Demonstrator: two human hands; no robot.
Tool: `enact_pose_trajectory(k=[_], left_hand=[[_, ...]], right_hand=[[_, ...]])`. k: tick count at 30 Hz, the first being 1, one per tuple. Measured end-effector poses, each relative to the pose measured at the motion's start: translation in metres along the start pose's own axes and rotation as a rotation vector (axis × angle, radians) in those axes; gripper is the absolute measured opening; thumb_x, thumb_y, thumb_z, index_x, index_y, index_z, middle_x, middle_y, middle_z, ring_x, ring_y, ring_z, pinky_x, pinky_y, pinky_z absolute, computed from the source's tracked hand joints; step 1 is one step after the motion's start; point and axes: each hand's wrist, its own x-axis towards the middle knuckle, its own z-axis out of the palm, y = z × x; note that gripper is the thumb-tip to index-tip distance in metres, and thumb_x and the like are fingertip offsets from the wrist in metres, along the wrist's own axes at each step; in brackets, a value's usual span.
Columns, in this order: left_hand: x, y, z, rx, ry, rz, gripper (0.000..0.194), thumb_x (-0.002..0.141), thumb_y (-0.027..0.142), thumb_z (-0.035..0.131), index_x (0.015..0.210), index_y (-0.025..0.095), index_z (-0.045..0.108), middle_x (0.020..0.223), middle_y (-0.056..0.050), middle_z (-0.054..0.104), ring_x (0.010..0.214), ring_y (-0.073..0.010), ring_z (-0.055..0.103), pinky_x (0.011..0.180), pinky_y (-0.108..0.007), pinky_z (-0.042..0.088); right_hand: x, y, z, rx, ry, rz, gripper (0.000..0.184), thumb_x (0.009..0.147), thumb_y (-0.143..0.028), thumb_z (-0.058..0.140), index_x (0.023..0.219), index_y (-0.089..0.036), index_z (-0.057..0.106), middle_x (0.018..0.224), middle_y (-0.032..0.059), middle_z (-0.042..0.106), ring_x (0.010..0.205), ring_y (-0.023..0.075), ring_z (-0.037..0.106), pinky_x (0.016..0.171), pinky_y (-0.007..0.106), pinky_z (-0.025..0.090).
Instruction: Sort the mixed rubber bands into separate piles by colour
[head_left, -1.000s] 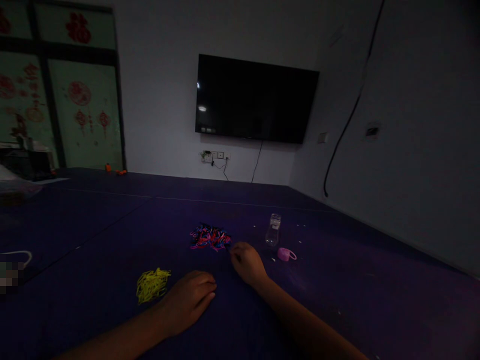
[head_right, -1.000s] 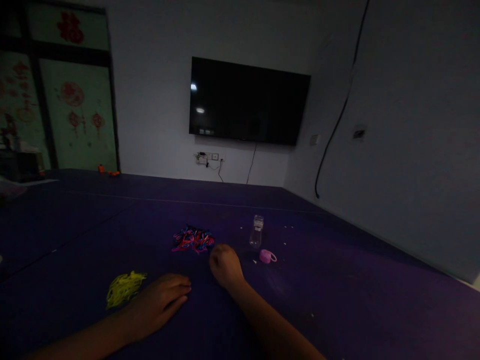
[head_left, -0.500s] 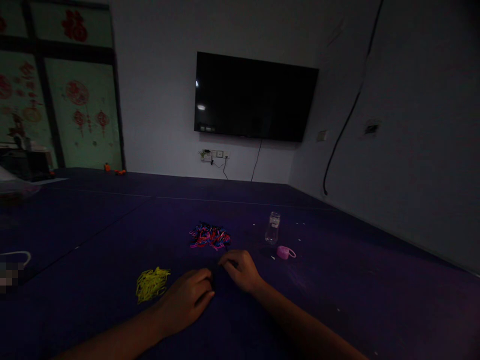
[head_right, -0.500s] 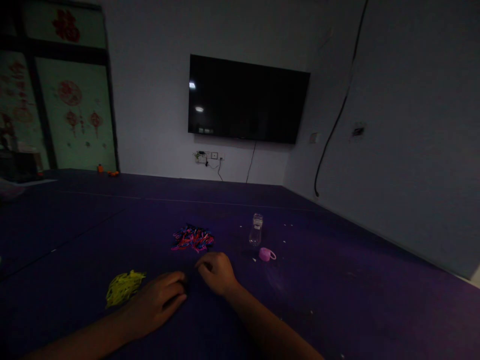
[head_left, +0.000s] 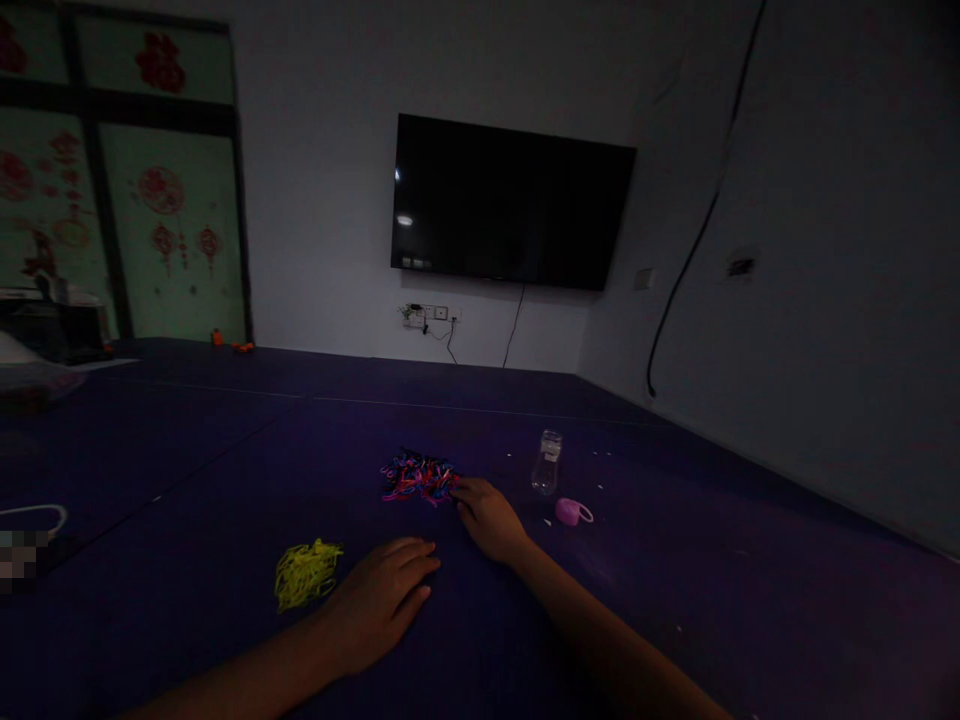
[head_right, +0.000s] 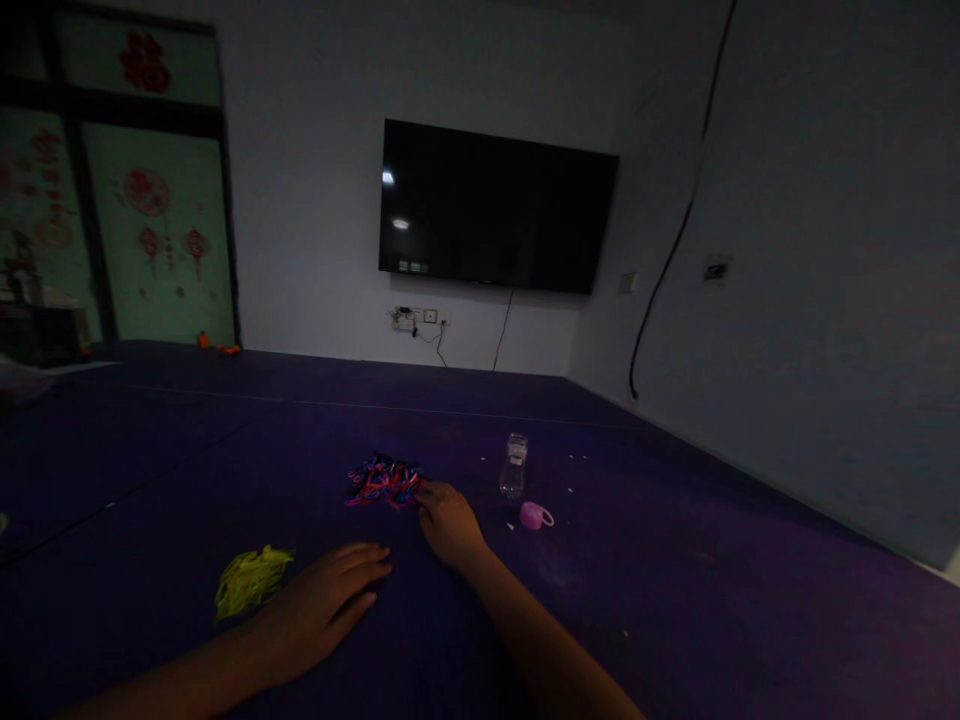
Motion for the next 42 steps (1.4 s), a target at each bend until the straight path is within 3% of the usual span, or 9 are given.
enact_pose_trajectory(k=[15,27,32,35,39,42], left_hand=[[0.001,0.003,-0.003,-0.055,-0.004,0.046,0.03,0.088,0.015,0.048,0.114,0.021,0.061,0.116,-0.006,0.064,0.108,-0.0215,0.056,0.093,-0.04,0.046],[0.0,0.003,-0.003,-0.049,0.004,0.058,0.029,0.088,0.016,0.048,0.113,0.021,0.061,0.114,-0.006,0.064,0.107,-0.0214,0.056,0.092,-0.04,0.046],[0.0,0.002,-0.002,-0.009,0.059,0.001,0.028,0.087,0.017,0.049,0.112,0.021,0.06,0.111,-0.007,0.064,0.104,-0.0227,0.058,0.091,-0.041,0.046],[0.001,-0.002,0.002,0.008,0.111,-0.067,0.032,0.084,0.015,0.05,0.115,0.02,0.058,0.111,-0.008,0.064,0.103,-0.0236,0.058,0.09,-0.041,0.047],[0.001,-0.006,0.005,0.004,0.138,-0.12,0.036,0.08,0.012,0.053,0.115,0.02,0.056,0.113,-0.008,0.063,0.103,-0.0236,0.058,0.09,-0.04,0.046],[0.001,-0.006,0.005,-0.001,0.121,-0.109,0.04,0.078,0.012,0.053,0.117,0.021,0.054,0.112,-0.008,0.063,0.102,-0.0234,0.058,0.09,-0.04,0.046]], right_hand=[[-0.002,-0.002,-0.001,-0.054,-0.038,0.013,0.034,0.086,-0.013,0.039,0.113,-0.018,0.06,0.121,0.0097,0.058,0.114,0.0214,0.049,0.098,0.034,0.036],[-0.006,-0.008,-0.006,0.02,0.093,0.015,0.033,0.082,-0.011,0.041,0.105,-0.016,0.064,0.113,0.01,0.062,0.106,0.0201,0.054,0.093,0.032,0.04],[-0.017,-0.02,-0.011,0.203,0.206,-0.119,0.029,0.079,-0.011,0.043,0.092,-0.02,0.067,0.095,0.0057,0.068,0.091,0.0171,0.06,0.082,0.03,0.045],[-0.024,-0.035,-0.01,0.309,0.168,-0.224,0.026,0.078,-0.013,0.043,0.085,-0.02,0.067,0.087,0.0044,0.068,0.084,0.0159,0.061,0.077,0.028,0.046],[-0.03,-0.052,-0.008,0.407,0.023,-0.336,0.025,0.083,-0.017,0.04,0.082,-0.02,0.065,0.082,0.003,0.067,0.079,0.0148,0.061,0.074,0.026,0.047],[-0.028,-0.052,-0.007,0.429,0.038,-0.317,0.029,0.088,-0.019,0.035,0.089,-0.019,0.064,0.085,0.0044,0.067,0.081,0.0149,0.061,0.076,0.027,0.046]])
